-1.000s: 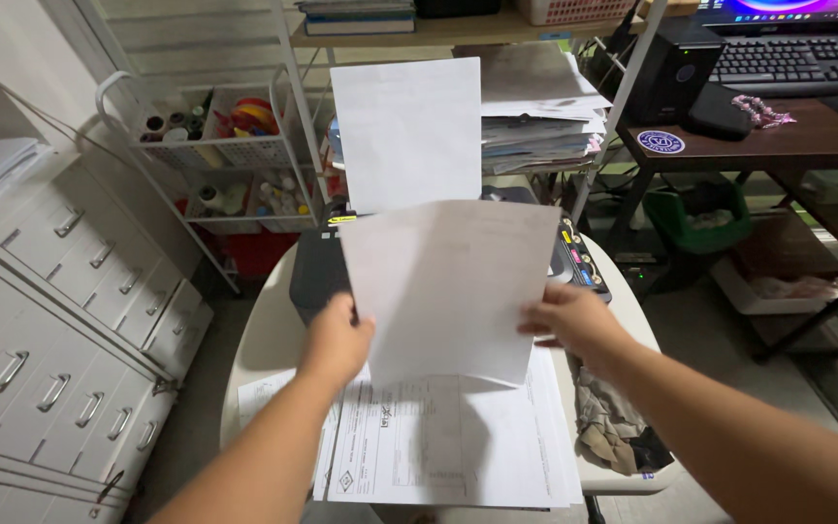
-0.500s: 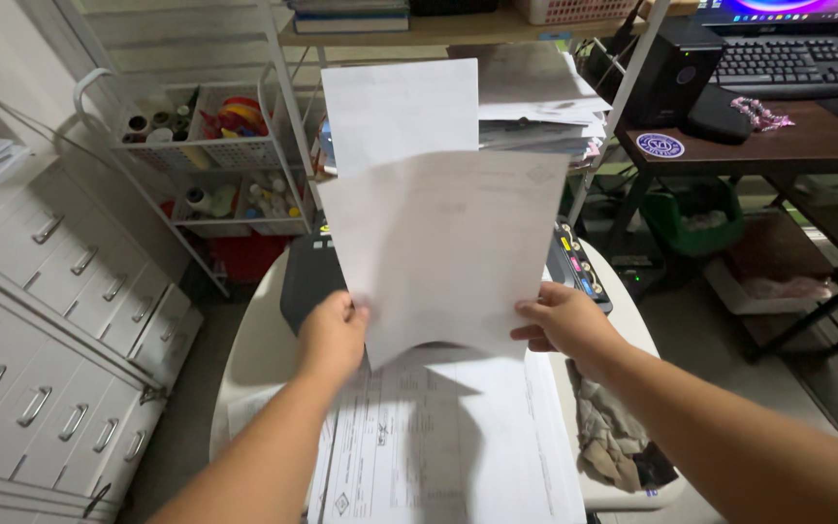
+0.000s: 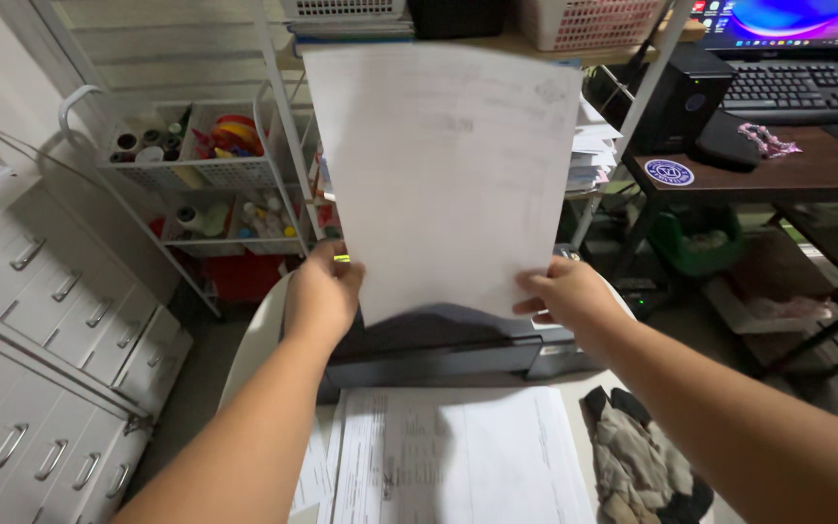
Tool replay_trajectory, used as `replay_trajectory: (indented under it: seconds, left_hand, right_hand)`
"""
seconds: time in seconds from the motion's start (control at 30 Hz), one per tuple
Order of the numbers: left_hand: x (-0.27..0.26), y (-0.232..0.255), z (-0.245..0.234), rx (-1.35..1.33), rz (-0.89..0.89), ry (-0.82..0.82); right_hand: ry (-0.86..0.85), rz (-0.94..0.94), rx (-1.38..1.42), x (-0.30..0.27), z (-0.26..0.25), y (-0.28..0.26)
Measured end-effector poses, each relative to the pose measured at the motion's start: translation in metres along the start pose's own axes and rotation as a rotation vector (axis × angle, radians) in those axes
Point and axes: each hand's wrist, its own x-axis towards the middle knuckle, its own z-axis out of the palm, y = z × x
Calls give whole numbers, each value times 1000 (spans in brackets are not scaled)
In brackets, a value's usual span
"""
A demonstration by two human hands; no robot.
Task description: The person loads sheets of paper one at a time into the rear feed of an Epson printer on a small table, guides each sheet through the rollers, and pulls the fed sheets out onto the table, repeating the feed cycle with additional sheets.
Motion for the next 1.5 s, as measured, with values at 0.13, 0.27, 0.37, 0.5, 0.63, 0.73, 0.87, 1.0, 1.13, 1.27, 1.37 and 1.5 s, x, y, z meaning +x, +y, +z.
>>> replay_trajectory:
  seconds: [0.13, 0.27, 0.37, 0.5, 0.63, 0.73, 0.87, 1.0, 1.13, 1.27, 1.37, 1.5]
  left_hand:
    - [17, -8, 4, 50, 2, -39]
    - [36, -15, 9, 75, -77, -54]
    - [55, -16, 12, 53, -57, -21]
    - [78, -18, 12, 47, -33, 7]
    - [100, -19, 12, 16, -58, 25]
    - [115, -20, 11, -37, -42, -3]
    - [119, -20, 17, -85, -76, -74]
    - [123, -16, 19, -99, -183, -60]
    - [135, -9, 20, -118, -219, -45]
    - [153, -4, 22, -38, -141, 41]
    - [169, -1, 22, 27, -181, 68]
    - [192, 8, 22, -47, -224, 30]
  right_hand:
    - [21, 30, 37, 19, 6, -25]
    - [42, 16, 21, 38, 10, -43]
    - [18, 28, -25, 49, 14, -47]
    - [10, 62, -49, 67, 25, -43]
    - [56, 25, 8, 87, 28, -46]
    - [84, 14, 18, 101, 28, -56]
    - [112, -7, 3, 109, 27, -62]
    - [132, -14, 51, 117, 30, -67]
    - [145, -51, 61, 130, 26, -71]
    - [172, -106, 6, 153, 20, -78]
    - [192, -170, -12, 173, 17, -80]
    - [187, -229, 120, 200, 15, -85]
